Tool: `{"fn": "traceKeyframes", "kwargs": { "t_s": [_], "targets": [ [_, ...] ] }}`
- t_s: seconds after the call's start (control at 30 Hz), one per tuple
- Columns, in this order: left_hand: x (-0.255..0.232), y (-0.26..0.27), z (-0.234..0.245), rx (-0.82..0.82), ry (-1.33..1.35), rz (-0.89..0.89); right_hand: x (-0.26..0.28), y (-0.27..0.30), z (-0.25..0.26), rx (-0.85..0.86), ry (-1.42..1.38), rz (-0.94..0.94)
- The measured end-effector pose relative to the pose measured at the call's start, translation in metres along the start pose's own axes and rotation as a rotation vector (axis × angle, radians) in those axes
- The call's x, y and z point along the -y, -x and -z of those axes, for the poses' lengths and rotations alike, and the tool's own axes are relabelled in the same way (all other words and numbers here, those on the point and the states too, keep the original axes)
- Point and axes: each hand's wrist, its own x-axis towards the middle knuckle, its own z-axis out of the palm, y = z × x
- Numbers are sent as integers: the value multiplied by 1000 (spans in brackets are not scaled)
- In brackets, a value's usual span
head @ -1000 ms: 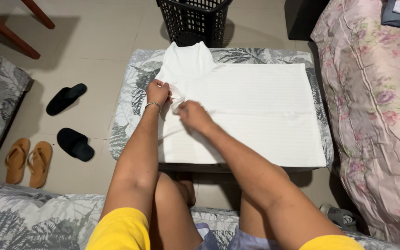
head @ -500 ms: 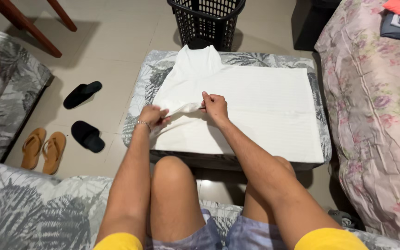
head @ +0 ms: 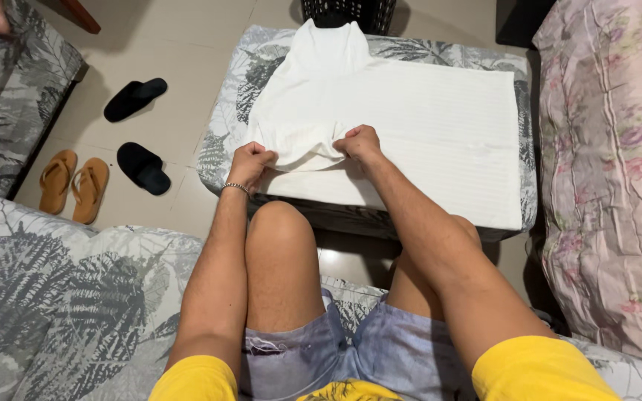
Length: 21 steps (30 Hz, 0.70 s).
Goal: The person picks up a shirt from a bed, spreads it out on an upholstered surface, and folds it by tucking the sleeves and sides inward before placing it onto a stack of folded items.
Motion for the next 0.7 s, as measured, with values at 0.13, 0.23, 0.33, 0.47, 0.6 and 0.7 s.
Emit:
{"fn": "traceKeyframes", "kwargs": {
  "t_s": [0.13,0.23,0.33,0.47,0.6,0.7],
  "targets": [
    [-6,7,-8,-39,-43,118,18,11,6,173,184,-143],
    [-7,9,-11,76,10,104,29,22,8,204,277,-167],
    [-8,13,-13,93,222,191,34,22,12,207,327,-225],
    [-9,11,-15,-139,149,246,29,19,13,207,34,-361],
    [0,10,-9,-184,-37,197,31,20,21,228,39,-388],
    [4,9,-7,-158,-38,154,31,18,27,277,72,-430]
  ]
}}
